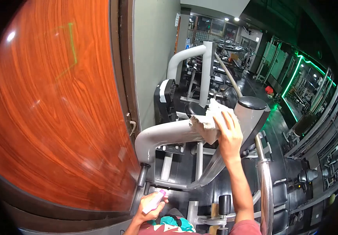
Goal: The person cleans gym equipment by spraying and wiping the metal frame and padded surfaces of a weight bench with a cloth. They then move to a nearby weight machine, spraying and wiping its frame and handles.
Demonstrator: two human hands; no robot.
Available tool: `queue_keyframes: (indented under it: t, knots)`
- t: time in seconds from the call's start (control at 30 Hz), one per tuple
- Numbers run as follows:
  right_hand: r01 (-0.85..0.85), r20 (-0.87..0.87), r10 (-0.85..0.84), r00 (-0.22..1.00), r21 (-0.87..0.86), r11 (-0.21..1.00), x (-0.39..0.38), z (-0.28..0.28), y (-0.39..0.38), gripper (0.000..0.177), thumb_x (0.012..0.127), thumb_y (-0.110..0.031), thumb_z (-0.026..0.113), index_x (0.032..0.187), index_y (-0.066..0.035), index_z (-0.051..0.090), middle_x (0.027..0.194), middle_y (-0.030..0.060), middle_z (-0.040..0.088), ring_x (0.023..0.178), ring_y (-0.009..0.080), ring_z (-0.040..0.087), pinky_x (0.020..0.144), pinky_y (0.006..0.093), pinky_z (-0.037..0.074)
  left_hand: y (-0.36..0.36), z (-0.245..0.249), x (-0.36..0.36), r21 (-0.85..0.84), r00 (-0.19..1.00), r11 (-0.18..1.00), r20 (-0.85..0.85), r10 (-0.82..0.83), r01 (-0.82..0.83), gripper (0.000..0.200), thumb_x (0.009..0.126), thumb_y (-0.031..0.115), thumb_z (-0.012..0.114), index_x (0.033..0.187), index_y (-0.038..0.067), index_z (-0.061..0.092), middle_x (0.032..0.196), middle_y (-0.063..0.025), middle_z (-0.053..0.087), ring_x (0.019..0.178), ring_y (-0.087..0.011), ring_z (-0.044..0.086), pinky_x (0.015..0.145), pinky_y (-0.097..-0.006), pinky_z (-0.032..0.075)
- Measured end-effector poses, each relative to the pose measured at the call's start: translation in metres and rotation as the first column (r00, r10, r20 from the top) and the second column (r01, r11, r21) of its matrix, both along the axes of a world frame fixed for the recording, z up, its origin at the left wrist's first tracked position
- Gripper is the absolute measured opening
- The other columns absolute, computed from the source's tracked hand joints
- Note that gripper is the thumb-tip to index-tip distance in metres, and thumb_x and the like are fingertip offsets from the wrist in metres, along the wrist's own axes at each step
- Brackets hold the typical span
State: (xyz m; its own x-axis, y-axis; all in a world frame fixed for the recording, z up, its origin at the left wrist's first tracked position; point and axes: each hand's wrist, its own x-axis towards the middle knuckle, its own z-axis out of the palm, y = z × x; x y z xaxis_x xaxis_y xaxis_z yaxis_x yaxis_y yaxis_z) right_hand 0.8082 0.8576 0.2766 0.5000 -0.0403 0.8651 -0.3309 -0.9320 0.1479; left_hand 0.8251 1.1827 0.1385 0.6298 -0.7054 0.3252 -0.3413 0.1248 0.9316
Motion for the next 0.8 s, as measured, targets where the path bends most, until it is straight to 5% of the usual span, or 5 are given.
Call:
queue_keyframes:
  t: [0.17,0.23,0.53,0.73,0.8]
  knots:
    - [-0.167,0.248,0.134,0.96,0.121,0.978,0.021,-0.056,0.016,0.044,0.069,0.01,0.058,0.106,-0.012,0.07,0.118,0.0133,0.062,0.118,0.0363,0.053,0.104,0.0481,0.043,0.001,-0.009,0.004,0.041,0.991,0.999,-0.13,0.019,-0.013,0.025,0.077,-0.007,0.063,0.102,-0.003,0.063,0.083,-0.01,0.068,0.066,-0.0168,0.066,0.059,-0.0277,0.052]
    - [-0.151,0.243,0.11,0.964,0.159,0.976,0.027,-0.069,0.026,0.045,0.069,0.011,0.058,0.105,-0.013,0.07,0.12,0.0124,0.061,0.119,0.0358,0.053,0.104,0.0476,0.043,-0.001,-0.009,0.006,-0.024,0.999,0.999,-0.019,0.039,-0.04,0.022,0.079,-0.006,0.062,0.1,-0.003,0.063,0.081,-0.0083,0.067,0.057,-0.0132,0.062,0.053,-0.0263,0.05]
    - [-0.107,0.078,0.109,0.991,-0.022,0.994,-0.012,-0.066,-0.01,0.049,0.066,0.008,0.057,0.108,-0.012,0.072,0.126,0.0097,0.061,0.122,0.0331,0.054,0.097,0.0416,0.051,-0.001,-0.009,0.005,-0.004,0.999,1.0,-0.046,-0.011,0.011,0.016,0.081,-0.005,0.061,0.097,-0.001,0.063,0.08,-0.006,0.067,0.052,-0.0097,0.059,0.048,-0.025,0.047]
    - [-0.023,0.351,-0.037,0.935,0.167,0.986,-0.019,-0.095,-0.008,0.06,0.064,0.013,0.052,0.116,-0.012,0.07,0.133,0.0157,0.056,0.127,0.0386,0.05,0.104,0.044,0.044,0.002,-0.009,0.005,-0.008,0.991,1.0,-0.137,0.0,-0.001,0.015,0.082,-0.004,0.061,0.096,0.0,0.063,0.079,-0.0057,0.067,0.052,-0.0106,0.059,0.049,-0.0254,0.047]
    - [-0.108,0.468,-0.085,0.88,0.371,0.922,0.005,-0.131,0.008,0.069,0.063,0.015,0.045,0.125,-0.009,0.065,0.137,0.0206,0.052,0.131,0.0379,0.046,0.111,0.0403,0.033,0.0,-0.017,0.008,-0.018,0.998,1.0,-0.062,0.022,-0.023,0.015,0.082,-0.004,0.061,0.096,0.0,0.063,0.078,-0.0056,0.067,0.052,-0.0108,0.06,0.049,-0.0254,0.047]
